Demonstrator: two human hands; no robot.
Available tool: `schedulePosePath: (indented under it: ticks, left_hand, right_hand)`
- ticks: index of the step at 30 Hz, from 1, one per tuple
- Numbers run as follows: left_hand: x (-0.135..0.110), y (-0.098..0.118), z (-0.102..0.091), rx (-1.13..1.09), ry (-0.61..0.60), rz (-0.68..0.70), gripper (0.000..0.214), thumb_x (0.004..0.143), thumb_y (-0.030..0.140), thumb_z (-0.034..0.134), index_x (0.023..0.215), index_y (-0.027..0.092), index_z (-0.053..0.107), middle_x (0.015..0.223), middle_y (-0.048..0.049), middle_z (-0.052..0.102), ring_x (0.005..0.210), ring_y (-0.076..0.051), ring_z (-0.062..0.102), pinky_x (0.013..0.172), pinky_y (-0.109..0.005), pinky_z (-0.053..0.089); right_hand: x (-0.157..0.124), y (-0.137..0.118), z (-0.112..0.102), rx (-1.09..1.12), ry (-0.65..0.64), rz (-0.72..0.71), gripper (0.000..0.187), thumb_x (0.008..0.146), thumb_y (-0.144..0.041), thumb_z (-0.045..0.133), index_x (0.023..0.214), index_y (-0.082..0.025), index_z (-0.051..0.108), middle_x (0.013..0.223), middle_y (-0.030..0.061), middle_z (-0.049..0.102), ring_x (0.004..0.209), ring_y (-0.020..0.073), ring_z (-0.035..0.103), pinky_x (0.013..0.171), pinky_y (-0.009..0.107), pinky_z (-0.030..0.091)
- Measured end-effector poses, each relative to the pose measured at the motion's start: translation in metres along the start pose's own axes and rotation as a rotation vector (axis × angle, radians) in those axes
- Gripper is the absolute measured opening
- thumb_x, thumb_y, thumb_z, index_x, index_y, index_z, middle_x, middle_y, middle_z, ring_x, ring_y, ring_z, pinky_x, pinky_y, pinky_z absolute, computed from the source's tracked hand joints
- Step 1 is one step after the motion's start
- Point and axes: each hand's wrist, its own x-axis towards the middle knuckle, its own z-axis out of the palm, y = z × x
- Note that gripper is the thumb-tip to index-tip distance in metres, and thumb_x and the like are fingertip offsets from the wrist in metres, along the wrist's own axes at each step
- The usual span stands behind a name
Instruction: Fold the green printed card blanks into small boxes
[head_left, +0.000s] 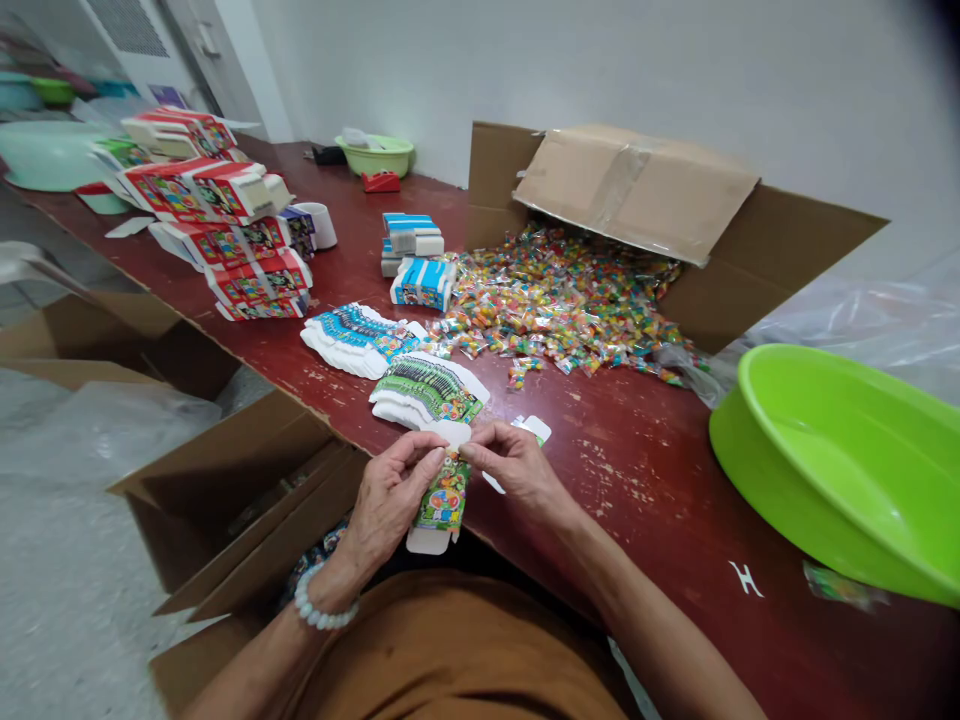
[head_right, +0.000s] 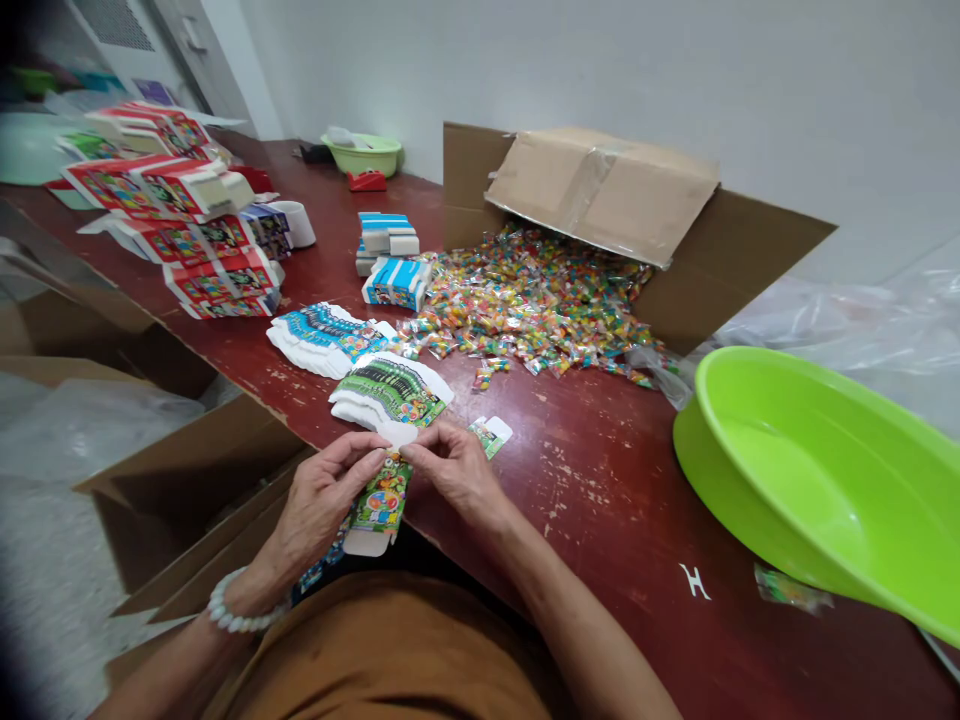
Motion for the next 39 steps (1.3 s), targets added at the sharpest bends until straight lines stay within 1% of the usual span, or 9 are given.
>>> schedulePosePath:
  ticks: [4, 6, 8, 10, 13, 16, 23, 32, 39]
  left_hand:
    - [0.002, 0.002, 0.004, 0.048, -0.019, 0.063, 0.022, 0.078, 0.036, 0.074, 0.091, 0.018, 0.069, 0.081, -0.0018, 0.070, 0.076, -0.018, 0.063, 0.071, -0.025, 0.049]
    - [0.002, 0.001, 0.006, -0.050, -0.014, 0.049, 0.035, 0.075, 0.035, 0.077, 0.104, 0.021, 0.063, 0.078, 0.0006, 0.069, 0.077, -0.017, 0.065, 0.072, -0.025, 0.050]
    - [0.001, -0.001, 0.007, -0.178, -0.026, -0.036, 0.056, 0.073, 0.037, 0.080, 0.119, 0.024, 0.050, 0.078, 0.0033, 0.069, 0.072, -0.016, 0.067, 0.069, -0.025, 0.052]
    - [0.000, -0.003, 0.006, -0.273, -0.114, -0.179, 0.063, 0.076, 0.045, 0.078, 0.126, 0.025, 0.044, 0.081, 0.0020, 0.070, 0.066, -0.016, 0.068, 0.064, -0.026, 0.054]
    - [-0.001, -0.004, 0.007, -0.363, -0.267, -0.405, 0.052, 0.086, 0.061, 0.058, 0.113, 0.017, 0.056, 0.079, -0.0047, 0.071, 0.054, -0.018, 0.067, 0.053, -0.028, 0.053]
    - [-0.002, -0.005, 0.010, -0.374, -0.226, -0.494, 0.055, 0.091, 0.065, 0.045, 0.091, 0.013, 0.062, 0.069, -0.0050, 0.068, 0.042, -0.015, 0.060, 0.042, -0.025, 0.047]
    - [0.002, -0.013, 0.010, -0.281, -0.220, -0.375, 0.068, 0.087, 0.075, 0.039, 0.077, 0.012, 0.064, 0.063, -0.0053, 0.066, 0.040, -0.012, 0.057, 0.041, -0.022, 0.043]
    - [0.007, -0.015, 0.001, -0.125, -0.248, -0.253, 0.072, 0.088, 0.076, 0.035, 0.070, 0.013, 0.065, 0.059, -0.0051, 0.064, 0.042, -0.011, 0.054, 0.045, -0.022, 0.041]
    - [0.006, -0.014, 0.002, -0.075, -0.278, -0.240, 0.075, 0.088, 0.075, 0.034, 0.063, 0.012, 0.065, 0.050, -0.0048, 0.059, 0.040, -0.011, 0.052, 0.043, -0.021, 0.038]
  right_hand:
    - [0.008, -0.005, -0.007, 0.107, -0.036, 0.087, 0.039, 0.057, -0.039, 0.088, 0.082, -0.019, 0.067, 0.065, -0.0035, 0.063, 0.056, 0.0106, 0.053, 0.057, 0.024, 0.043]
    - [0.008, -0.005, -0.006, 0.080, -0.049, 0.047, 0.038, 0.059, -0.042, 0.087, 0.084, -0.019, 0.068, 0.068, -0.0021, 0.066, 0.060, 0.0120, 0.056, 0.060, 0.025, 0.045]
    - [0.006, -0.004, -0.005, -0.002, -0.052, -0.020, 0.031, 0.065, -0.045, 0.084, 0.076, -0.019, 0.070, 0.071, 0.0007, 0.068, 0.064, 0.0141, 0.059, 0.064, 0.028, 0.047]
    - [0.002, -0.004, -0.003, -0.068, -0.019, -0.084, 0.029, 0.070, -0.047, 0.081, 0.072, -0.020, 0.070, 0.075, 0.0024, 0.069, 0.063, 0.0146, 0.060, 0.063, 0.028, 0.048]
    - [-0.005, -0.005, -0.001, -0.135, -0.065, -0.112, 0.027, 0.080, -0.048, 0.073, 0.085, -0.022, 0.072, 0.077, 0.0019, 0.068, 0.056, 0.0130, 0.059, 0.056, 0.027, 0.047]
    - [-0.006, -0.008, 0.000, -0.151, -0.163, -0.074, 0.030, 0.087, -0.049, 0.065, 0.088, -0.020, 0.069, 0.064, -0.0005, 0.065, 0.054, 0.0130, 0.061, 0.058, 0.026, 0.048]
    - [0.012, -0.022, 0.003, -0.010, -0.183, 0.159, 0.027, 0.068, -0.036, 0.079, 0.079, -0.017, 0.063, 0.054, -0.0028, 0.065, 0.043, 0.0140, 0.063, 0.046, 0.023, 0.046]
    - [0.011, -0.018, 0.011, 0.006, -0.063, 0.093, 0.016, 0.067, -0.028, 0.076, 0.075, -0.016, 0.069, 0.064, -0.0001, 0.069, 0.047, 0.0116, 0.061, 0.047, 0.023, 0.046]
    - [0.012, -0.020, 0.008, 0.047, -0.077, 0.142, 0.020, 0.068, -0.032, 0.077, 0.075, -0.015, 0.067, 0.064, 0.0000, 0.068, 0.046, 0.0106, 0.060, 0.044, 0.021, 0.043]
